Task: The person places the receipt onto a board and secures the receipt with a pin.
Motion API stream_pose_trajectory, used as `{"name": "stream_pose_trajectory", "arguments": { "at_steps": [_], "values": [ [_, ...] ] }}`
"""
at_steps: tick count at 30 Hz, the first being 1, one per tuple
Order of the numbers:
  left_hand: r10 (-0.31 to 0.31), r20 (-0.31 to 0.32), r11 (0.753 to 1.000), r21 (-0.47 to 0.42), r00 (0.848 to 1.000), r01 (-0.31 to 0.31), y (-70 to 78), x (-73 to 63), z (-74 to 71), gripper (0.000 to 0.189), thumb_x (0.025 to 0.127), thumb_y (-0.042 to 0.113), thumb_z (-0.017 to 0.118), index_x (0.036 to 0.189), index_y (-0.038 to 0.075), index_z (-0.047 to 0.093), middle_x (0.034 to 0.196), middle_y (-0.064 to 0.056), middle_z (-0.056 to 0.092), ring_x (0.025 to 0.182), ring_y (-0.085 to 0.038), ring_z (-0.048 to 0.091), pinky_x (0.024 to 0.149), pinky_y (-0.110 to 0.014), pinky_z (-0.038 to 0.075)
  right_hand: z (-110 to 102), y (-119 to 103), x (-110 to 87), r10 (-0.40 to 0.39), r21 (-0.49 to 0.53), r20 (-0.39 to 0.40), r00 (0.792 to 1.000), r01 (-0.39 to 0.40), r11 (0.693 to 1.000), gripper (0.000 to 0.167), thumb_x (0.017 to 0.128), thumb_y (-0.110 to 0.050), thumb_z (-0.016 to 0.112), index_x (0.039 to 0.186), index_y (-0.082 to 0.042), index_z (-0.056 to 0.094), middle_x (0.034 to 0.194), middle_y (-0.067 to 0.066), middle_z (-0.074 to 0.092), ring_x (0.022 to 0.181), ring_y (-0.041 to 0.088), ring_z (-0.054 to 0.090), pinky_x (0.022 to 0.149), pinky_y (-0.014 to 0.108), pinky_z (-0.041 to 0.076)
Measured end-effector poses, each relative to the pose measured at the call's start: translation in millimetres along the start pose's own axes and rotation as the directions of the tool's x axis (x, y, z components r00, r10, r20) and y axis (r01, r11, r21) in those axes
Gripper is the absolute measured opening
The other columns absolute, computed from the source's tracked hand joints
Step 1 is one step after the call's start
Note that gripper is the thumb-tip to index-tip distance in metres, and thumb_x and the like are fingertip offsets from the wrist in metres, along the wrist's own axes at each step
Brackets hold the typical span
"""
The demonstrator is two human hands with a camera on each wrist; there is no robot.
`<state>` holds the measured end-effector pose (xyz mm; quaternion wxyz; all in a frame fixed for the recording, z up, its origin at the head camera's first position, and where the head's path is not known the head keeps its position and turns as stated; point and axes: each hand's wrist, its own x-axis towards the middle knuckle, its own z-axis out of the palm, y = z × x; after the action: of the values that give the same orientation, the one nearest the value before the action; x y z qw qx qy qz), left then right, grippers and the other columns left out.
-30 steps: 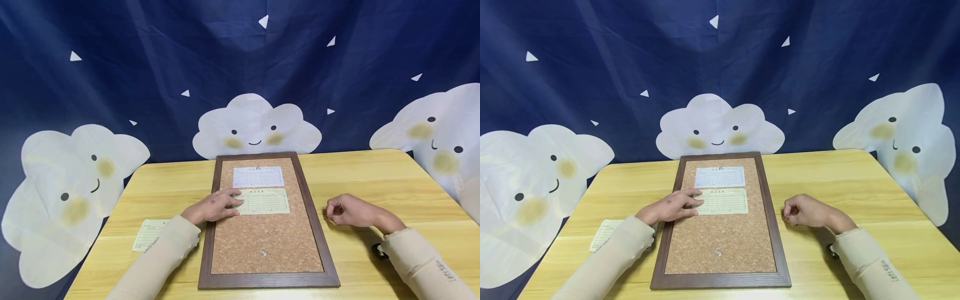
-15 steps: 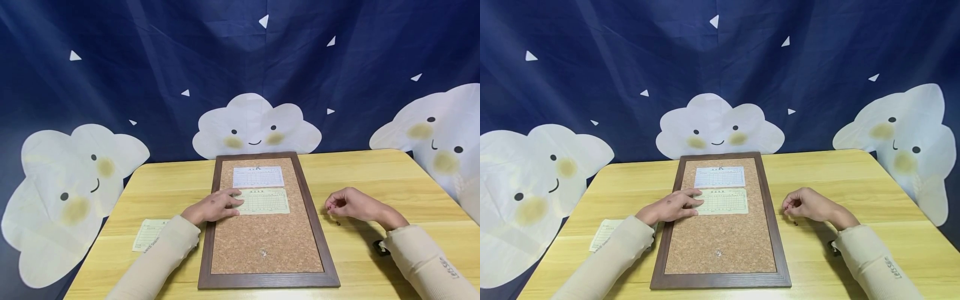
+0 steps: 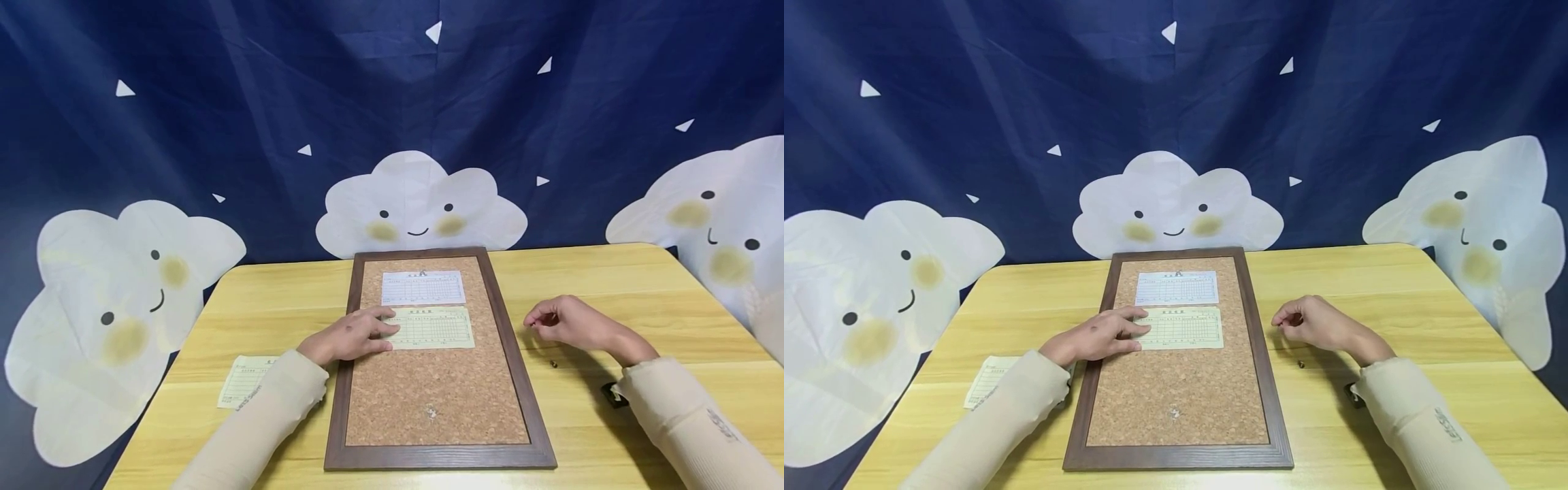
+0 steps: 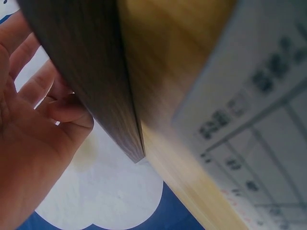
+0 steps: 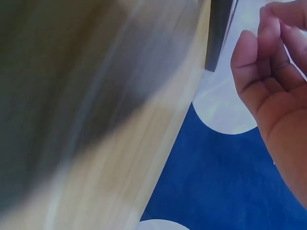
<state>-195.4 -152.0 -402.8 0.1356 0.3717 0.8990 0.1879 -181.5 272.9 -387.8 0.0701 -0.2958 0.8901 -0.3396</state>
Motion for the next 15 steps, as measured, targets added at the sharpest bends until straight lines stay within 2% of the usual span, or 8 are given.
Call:
{"name": "stream_pose_trajectory", "arguments": {
  "at_steps": [8, 15],
  "values": [
    [0.015, -0.004, 1.0, -0.002, 1.0, -0.015, 0.7, 0.0, -0.8, 0.044, 0.099, 0.024, 0.065, 0.137, 0.003, 0.059, 0.152, -0.016, 0.041, 0.14, -0.034, 0.039, 0.11, -0.047, 0.039, -2.3, -4.0, 9.6, -0.024, -0.024, -0.034, 0.999, 0.023, 0.999, 0.018, 0.082, 0.011, 0.064, 0.092, 0.0, 0.074, 0.09, 0.007, 0.073, 0.076, 0.004, 0.059, 0.065, 0.025, 0.053],
    [0.0, 0.002, 1.0, -0.011, 1.0, 0.0, 1.0, -0.1, -0.6, 0.045, 0.098, 0.024, 0.066, 0.138, 0.003, 0.059, 0.154, -0.014, 0.04, 0.141, -0.032, 0.038, 0.11, -0.045, 0.04, -2.7, -9.3, 15.2, -0.049, -0.026, -0.039, 0.998, 0.048, 0.999, 0.018, 0.082, 0.012, 0.065, 0.092, 0.0, 0.074, 0.088, 0.005, 0.071, 0.076, 0.002, 0.057, 0.066, 0.022, 0.052]
  ]
}}
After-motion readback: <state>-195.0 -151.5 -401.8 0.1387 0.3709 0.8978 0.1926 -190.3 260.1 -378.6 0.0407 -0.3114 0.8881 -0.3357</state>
